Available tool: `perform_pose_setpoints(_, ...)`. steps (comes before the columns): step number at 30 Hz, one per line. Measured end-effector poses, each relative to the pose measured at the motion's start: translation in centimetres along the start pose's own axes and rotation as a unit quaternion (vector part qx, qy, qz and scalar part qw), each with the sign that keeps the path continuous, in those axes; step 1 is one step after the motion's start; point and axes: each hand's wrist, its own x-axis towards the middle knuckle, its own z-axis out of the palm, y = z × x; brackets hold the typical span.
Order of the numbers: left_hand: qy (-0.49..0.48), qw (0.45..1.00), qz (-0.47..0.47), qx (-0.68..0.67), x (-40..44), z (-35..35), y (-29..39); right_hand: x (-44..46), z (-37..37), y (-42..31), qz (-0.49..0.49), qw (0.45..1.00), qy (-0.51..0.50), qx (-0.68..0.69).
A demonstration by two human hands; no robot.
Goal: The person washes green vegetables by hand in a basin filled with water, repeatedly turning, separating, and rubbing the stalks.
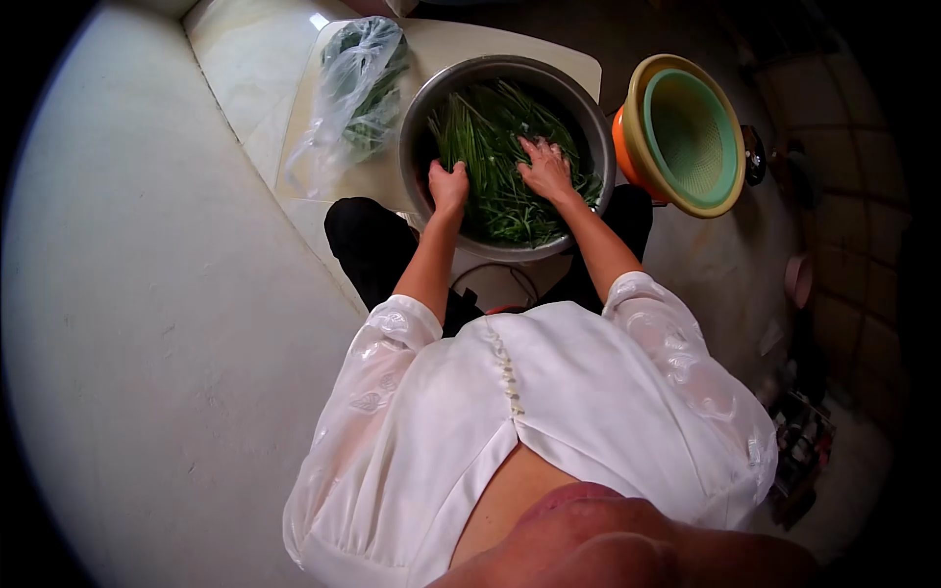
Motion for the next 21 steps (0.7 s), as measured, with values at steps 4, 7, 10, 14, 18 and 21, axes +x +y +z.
perform_pose_setpoints(4,0.0,1.0,-0.013,0.022,0.1,-0.3,0.9,0.9,-1.6,0.1,-0.025,0.993,-0.118,0.011)
perform_pose_setpoints(7,-0.002,0.999,-0.054,-0.004,1.5,0.6,-1.5,0.2,-2.3,1.4,-0.058,0.995,-0.052,0.064)
perform_pose_setpoints(10,0.012,0.999,-0.038,-0.003,1.5,0.5,-2.3,-2.2,-2.3,-0.1,-0.095,0.992,0.005,0.085)
perform_pose_setpoints(14,0.008,1.0,-0.016,0.018,0.6,-0.1,-0.6,-2.1,-1.0,-0.4,-0.07,0.995,-0.068,0.0)
perform_pose_setpoints(18,0.028,0.999,-0.01,0.015,0.6,-0.5,-0.2,-2.7,-3.4,-1.8,-0.079,0.996,-0.031,0.005)
perform_pose_setpoints(21,0.017,1.0,-0.023,-0.007,0.2,-0.6,0.1,-3.5,-2.7,-3.0,-0.143,0.989,-0.04,0.025)
